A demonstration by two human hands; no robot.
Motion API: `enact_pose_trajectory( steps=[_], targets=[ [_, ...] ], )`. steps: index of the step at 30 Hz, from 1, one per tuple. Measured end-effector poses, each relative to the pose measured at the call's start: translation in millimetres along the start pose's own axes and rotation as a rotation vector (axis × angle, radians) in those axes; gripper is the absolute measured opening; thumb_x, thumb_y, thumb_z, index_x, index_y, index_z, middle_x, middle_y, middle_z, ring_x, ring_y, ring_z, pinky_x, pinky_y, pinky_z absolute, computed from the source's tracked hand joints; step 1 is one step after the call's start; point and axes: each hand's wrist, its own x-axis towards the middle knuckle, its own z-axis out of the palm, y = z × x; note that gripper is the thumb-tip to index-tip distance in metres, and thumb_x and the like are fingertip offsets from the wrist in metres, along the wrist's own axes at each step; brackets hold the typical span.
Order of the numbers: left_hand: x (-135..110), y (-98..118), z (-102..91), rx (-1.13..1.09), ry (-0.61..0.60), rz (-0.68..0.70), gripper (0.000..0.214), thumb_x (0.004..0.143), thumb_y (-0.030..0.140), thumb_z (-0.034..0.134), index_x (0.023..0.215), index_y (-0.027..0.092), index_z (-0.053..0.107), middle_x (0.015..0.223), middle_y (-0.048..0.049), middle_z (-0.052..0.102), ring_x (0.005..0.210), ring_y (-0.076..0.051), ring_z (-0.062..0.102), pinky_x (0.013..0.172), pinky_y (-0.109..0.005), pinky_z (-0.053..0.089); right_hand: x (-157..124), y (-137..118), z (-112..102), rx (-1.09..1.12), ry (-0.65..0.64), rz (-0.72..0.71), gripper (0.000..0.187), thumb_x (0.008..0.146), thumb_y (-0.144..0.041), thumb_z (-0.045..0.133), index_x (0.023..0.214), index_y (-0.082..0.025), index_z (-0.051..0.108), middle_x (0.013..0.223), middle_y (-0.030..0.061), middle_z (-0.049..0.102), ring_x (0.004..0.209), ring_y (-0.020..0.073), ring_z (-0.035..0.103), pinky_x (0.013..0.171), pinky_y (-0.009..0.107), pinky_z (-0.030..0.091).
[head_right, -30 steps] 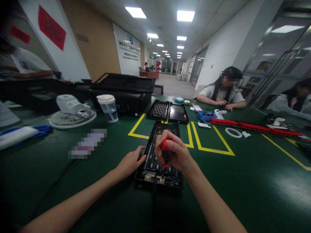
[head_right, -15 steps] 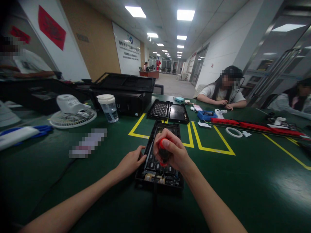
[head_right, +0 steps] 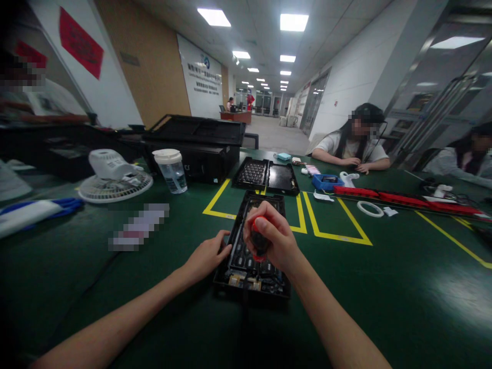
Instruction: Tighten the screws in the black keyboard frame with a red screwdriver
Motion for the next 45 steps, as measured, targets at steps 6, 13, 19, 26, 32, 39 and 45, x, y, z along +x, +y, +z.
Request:
enact_pose_trajectory(
  steps=[6, 13, 19, 26, 32, 39, 45],
  targets=[
    [-1, 1, -0.7, 0.003, -0.005, -0.001, 0.032, 0.086, 0.036, 0.038, 0.115, 0.022, 0.041, 0.079, -0.0023, 0.064, 0.076, -0.018, 0.062, 0.067, -0.025, 0.042, 1, 0, 0, -0.024, 0.052, -0.026, 0.009, 0.082, -0.027, 0.048, 0.078, -0.019, 0.045, 0.067, -0.0018, 0.053, 0.044, 0.0097, 0.049, 0.035, 0.019, 0.033],
    [0, 0, -0.3, 0.000, -0.008, 0.010, 0.032, 0.087, 0.036, 0.037, 0.115, 0.022, 0.040, 0.080, -0.0021, 0.064, 0.075, -0.018, 0.061, 0.067, -0.026, 0.042, 2, 0, 0, -0.054, 0.092, -0.056, 0.010, 0.082, -0.027, 0.048, 0.077, -0.019, 0.044, 0.066, -0.0025, 0.053, 0.042, 0.0091, 0.049, 0.035, 0.019, 0.032],
    [-1, 1, -1.6, 0.005, -0.011, 0.006, 0.031, 0.087, 0.035, 0.036, 0.115, 0.022, 0.040, 0.081, -0.0024, 0.064, 0.076, -0.018, 0.061, 0.067, -0.026, 0.042, 2, 0, 4, -0.075, 0.118, -0.064, 0.011, 0.082, -0.027, 0.049, 0.076, -0.019, 0.045, 0.067, -0.0026, 0.052, 0.043, 0.0088, 0.049, 0.035, 0.020, 0.033],
    [-1, 3, -2.8, 0.000, -0.025, -0.021, 0.032, 0.087, 0.035, 0.036, 0.116, 0.022, 0.041, 0.084, -0.0030, 0.064, 0.077, -0.018, 0.061, 0.068, -0.026, 0.042, 2, 1, 7, -0.094, 0.174, -0.098, 0.012, 0.083, -0.025, 0.049, 0.073, -0.020, 0.043, 0.067, -0.0034, 0.051, 0.042, 0.0079, 0.048, 0.034, 0.019, 0.033],
    [-1, 3, -2.7, 0.010, -0.025, -0.030, 0.034, 0.087, 0.035, 0.038, 0.117, 0.021, 0.040, 0.082, -0.0036, 0.064, 0.078, -0.018, 0.062, 0.069, -0.027, 0.042, 1, 1, 11, -0.135, 0.237, -0.114, 0.013, 0.083, -0.023, 0.049, 0.073, -0.020, 0.042, 0.065, -0.0038, 0.051, 0.042, 0.0076, 0.047, 0.033, 0.018, 0.034],
    [-2, 3, -3.6, -0.003, -0.024, -0.016, 0.034, 0.087, 0.036, 0.037, 0.117, 0.022, 0.040, 0.081, -0.0030, 0.064, 0.078, -0.019, 0.062, 0.068, -0.026, 0.042, -1, 2, 12, -0.209, 0.300, -0.130, 0.013, 0.084, -0.025, 0.049, 0.074, -0.020, 0.044, 0.067, -0.0037, 0.052, 0.043, 0.0066, 0.045, 0.035, 0.018, 0.035],
    [-2, 3, -3.2, 0.004, -0.019, -0.013, 0.034, 0.087, 0.036, 0.037, 0.117, 0.021, 0.040, 0.081, -0.0028, 0.064, 0.078, -0.019, 0.062, 0.068, -0.027, 0.042, -2, 3, 15, -0.241, 0.372, -0.154, 0.014, 0.086, -0.025, 0.049, 0.073, -0.020, 0.045, 0.065, -0.0036, 0.052, 0.042, 0.0064, 0.045, 0.036, 0.019, 0.034]
  ],
)
